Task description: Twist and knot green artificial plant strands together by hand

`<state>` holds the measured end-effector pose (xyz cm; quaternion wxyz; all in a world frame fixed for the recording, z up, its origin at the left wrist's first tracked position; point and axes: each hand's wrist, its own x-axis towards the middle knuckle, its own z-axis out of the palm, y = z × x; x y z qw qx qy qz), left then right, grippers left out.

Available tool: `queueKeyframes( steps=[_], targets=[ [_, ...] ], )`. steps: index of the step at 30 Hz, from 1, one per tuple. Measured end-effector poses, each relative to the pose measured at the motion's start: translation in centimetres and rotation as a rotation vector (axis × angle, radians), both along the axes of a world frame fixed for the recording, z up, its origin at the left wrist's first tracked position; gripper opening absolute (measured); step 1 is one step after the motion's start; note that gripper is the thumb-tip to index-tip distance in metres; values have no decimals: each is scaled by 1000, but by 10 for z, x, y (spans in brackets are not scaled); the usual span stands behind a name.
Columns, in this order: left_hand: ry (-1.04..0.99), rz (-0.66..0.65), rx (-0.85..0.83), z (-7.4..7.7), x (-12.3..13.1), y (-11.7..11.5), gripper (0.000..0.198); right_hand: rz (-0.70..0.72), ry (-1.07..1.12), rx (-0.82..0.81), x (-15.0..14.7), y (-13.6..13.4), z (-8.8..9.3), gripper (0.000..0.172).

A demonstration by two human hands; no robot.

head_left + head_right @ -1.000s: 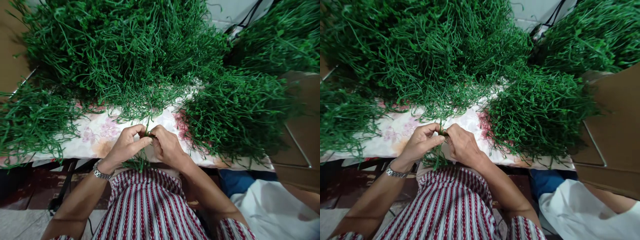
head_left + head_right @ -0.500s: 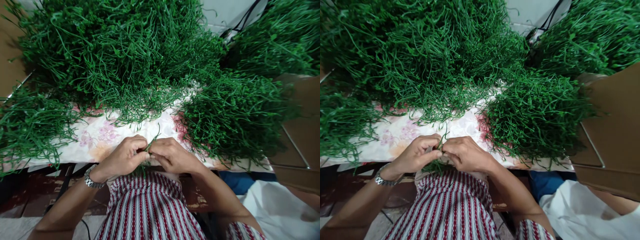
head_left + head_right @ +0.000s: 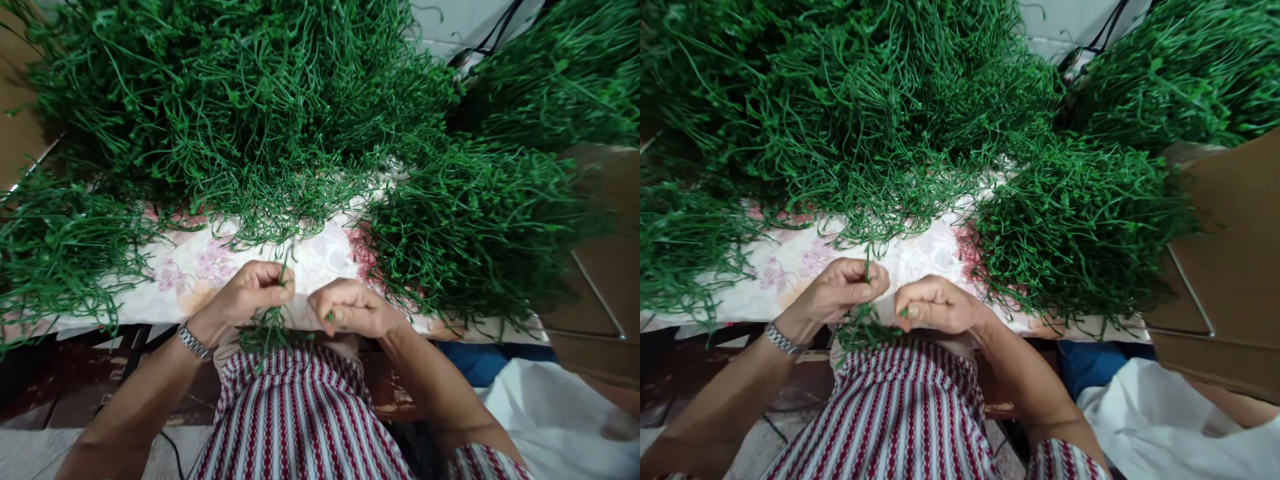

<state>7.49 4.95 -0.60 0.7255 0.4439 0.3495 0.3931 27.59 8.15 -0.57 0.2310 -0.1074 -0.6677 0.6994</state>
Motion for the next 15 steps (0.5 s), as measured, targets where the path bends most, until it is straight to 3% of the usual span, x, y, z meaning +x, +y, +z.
queueKeyframes(
  steps=[4, 8, 11, 15],
  targets=[
    [0, 254, -90, 0, 9, 13, 17, -323, -153, 99, 0, 9, 2, 28],
    [3, 408, -109, -2, 22, 14, 15, -522, -287, 156, -9, 7, -4, 23],
    [-50, 502, -50, -4, 30, 12, 12, -542, -330, 227, -19, -1, -6, 21],
    [-124, 550, -72, -6, 34, 10, 14, -540, -275, 141, -28, -7, -7, 19]
  ],
)
